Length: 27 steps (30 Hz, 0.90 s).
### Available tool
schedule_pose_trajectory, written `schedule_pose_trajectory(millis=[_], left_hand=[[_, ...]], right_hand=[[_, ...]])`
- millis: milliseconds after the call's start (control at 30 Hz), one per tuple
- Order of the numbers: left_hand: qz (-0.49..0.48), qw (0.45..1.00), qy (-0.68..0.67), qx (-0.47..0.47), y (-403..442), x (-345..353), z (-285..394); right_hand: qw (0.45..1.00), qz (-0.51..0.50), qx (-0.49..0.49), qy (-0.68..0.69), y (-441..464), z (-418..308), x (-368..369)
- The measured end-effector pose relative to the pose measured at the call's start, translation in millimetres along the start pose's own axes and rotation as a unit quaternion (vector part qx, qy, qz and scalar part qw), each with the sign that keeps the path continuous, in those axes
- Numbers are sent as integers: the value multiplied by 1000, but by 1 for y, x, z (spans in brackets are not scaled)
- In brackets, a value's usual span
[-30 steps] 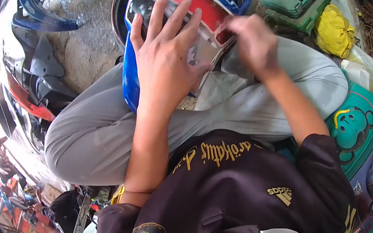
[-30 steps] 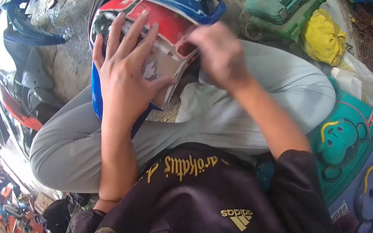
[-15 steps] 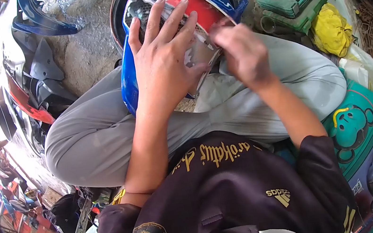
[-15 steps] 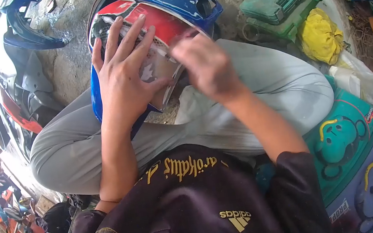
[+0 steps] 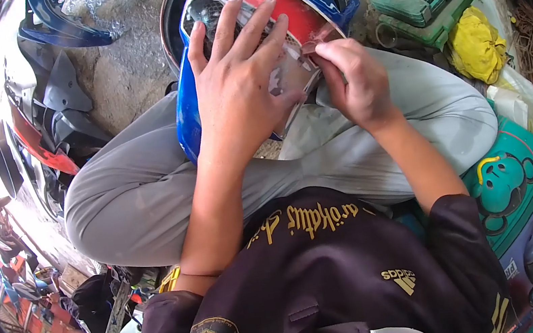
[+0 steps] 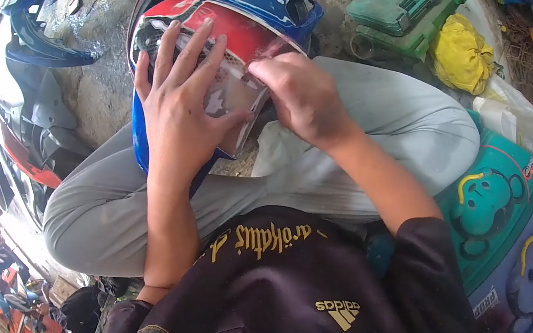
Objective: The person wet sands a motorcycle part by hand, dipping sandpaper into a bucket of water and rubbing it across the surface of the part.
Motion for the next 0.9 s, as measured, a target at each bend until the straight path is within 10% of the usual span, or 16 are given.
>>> schedule_pose_trajectory(millis=[133, 233, 367, 467, 567, 700, 833, 900], left_hand=[[-2, 1000, 8, 3, -3, -2, -1], [3, 1000, 5, 3, 1, 0, 1], [-2, 1000, 7, -1, -4, -1, -1], [5, 1000, 1, 3, 1, 0, 1], [4, 1000, 2, 1, 0, 0, 2], [8, 1000, -7, 5, -1, 0, 1], [7, 1000, -8, 7, -5, -2, -1], [19, 1000, -20, 9, -2, 0, -1]], right_hand=[[976, 15, 213, 51, -7, 32, -1], [999, 0, -30, 29, 10, -13, 1], [997, -10, 66, -38, -3, 27, -4], [998, -9, -52, 15, 8, -17, 1], [990, -13, 138, -19, -9, 31, -3], [997, 3, -61, 40, 10, -23, 5], [996, -6, 83, 9, -5, 21, 2], [999, 21, -34, 27, 1, -3, 4]])
Point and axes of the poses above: each hand's wrist, its own y-axis towards the middle knuckle, its own x-axis out of the palm, z = x × y, the point moved 3 cm from there along y, towards the middle knuckle, and after that the axes turned 8 degrees about -x, right-handed, at the moved point
